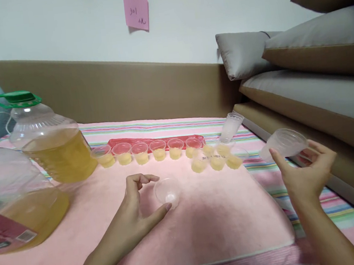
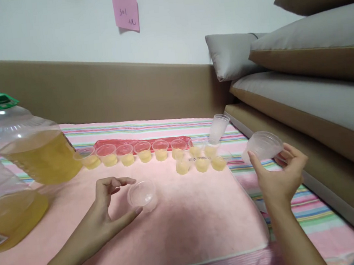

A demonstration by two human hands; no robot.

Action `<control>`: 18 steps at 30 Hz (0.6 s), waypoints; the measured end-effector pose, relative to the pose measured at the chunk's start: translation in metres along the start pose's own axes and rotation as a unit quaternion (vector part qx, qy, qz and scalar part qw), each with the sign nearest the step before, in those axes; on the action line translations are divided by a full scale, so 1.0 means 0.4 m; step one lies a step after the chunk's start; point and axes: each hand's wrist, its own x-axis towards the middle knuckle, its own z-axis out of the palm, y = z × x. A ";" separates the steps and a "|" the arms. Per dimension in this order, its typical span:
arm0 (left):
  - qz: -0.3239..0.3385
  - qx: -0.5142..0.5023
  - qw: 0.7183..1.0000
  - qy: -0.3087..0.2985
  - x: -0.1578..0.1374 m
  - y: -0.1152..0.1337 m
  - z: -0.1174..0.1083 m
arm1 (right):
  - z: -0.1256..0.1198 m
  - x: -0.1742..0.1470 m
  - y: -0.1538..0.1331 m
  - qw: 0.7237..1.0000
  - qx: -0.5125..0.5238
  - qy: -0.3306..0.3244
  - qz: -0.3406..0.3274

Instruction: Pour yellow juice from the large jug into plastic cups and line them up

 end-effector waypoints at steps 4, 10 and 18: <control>-0.009 -0.004 1.000 -0.016 0.001 0.001 0.005 | 0.026 -0.013 0.064 0.997 -0.057 -0.029 0.036; -0.018 -0.010 0.999 -0.031 -0.001 0.003 0.014 | 0.051 -0.033 0.114 0.991 -0.095 -0.065 0.075; -0.032 -0.015 0.999 -0.042 -0.005 0.008 0.014 | 0.062 -0.022 0.146 0.984 -0.091 -0.085 0.130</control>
